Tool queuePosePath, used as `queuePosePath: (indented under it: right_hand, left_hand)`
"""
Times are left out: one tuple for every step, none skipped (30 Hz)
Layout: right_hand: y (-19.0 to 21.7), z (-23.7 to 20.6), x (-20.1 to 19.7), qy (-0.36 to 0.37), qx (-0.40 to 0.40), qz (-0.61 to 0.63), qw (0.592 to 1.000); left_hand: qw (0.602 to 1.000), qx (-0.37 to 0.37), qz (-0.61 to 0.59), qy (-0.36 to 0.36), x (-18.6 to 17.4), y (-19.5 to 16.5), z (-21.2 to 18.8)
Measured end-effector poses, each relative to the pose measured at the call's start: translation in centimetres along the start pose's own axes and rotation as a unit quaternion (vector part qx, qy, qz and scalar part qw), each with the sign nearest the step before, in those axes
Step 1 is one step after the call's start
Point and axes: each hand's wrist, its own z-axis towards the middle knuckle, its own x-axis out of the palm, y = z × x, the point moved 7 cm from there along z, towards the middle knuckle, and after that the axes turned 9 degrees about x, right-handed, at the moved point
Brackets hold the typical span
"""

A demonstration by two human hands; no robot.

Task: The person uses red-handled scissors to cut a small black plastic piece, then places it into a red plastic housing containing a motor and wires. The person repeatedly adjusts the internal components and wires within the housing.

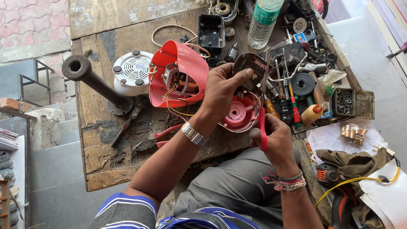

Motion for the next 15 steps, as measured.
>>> queuePosePath:
  right_hand:
    - [0.6,-0.6,0.2,0.016,-0.002,0.011,1.000]
    - [1.1,-1.0,0.4,0.015,-0.012,0.008,1.000]
    - [1.6,-1.3,0.7,0.015,-0.022,0.005,1.000]
    - [1.7,-1.5,1.5,0.018,-0.031,0.001,0.999]
    - [1.5,-1.8,2.3,0.009,-0.019,-0.011,1.000]
    - [1.4,-2.0,3.1,-0.001,-0.009,-0.024,1.000]
    - [1.3,-2.3,4.0,-0.013,0.001,-0.038,0.999]
    - [1.4,-2.8,5.2,-0.004,-0.008,-0.038,0.999]
    - [1.5,-3.4,6.4,0.004,-0.016,-0.037,0.999]
    - [1.8,-4.0,7.2,0.011,-0.025,-0.036,0.999]
    - [2.0,-4.6,7.8,0.008,-0.020,-0.035,0.999]
    - [2.2,-5.1,8.1,0.006,-0.013,-0.034,0.999]
    - [2.4,-5.4,8.2,0.004,-0.006,-0.033,0.999]
    - [2.9,-5.7,8.4,0.012,-0.017,-0.040,0.999]
    - [3.3,-5.8,8.6,0.019,-0.026,-0.046,0.998]
  left_hand:
    - [1.000,-0.003,0.005,0.021,0.5,-0.5,-0.6]
    - [0.999,-0.006,0.009,0.042,0.7,-0.9,-1.1]
    - [0.999,-0.016,0.013,0.043,0.4,-1.3,-1.6]
    - [0.999,-0.025,0.017,0.043,-0.3,-1.8,-2.1]
    - [0.998,-0.032,0.022,0.043,-1.2,-2.5,-2.5]
    - [0.999,-0.018,0.029,0.033,-2.2,-3.5,-2.5]
    - [0.999,-0.005,0.035,0.024,-3.1,-4.6,-2.7]
    - [0.999,0.007,0.041,0.015,-3.9,-5.7,-3.1]
    - [0.999,0.009,0.034,0.006,-4.5,-6.5,-3.6]
    - [1.000,0.013,0.028,-0.001,-4.9,-7.4,-4.0]
    - [1.000,0.015,0.022,-0.009,-5.0,-8.1,-4.6]
    - [1.000,0.013,0.009,-0.001,-4.8,-8.5,-5.2]
    - [1.000,0.011,-0.004,0.006,-4.5,-8.8,-5.7]
    - [1.000,0.009,-0.016,0.013,-4.2,-9.1,-6.1]
    - [1.000,0.005,0.002,0.020,-4.0,-9.2,-6.4]
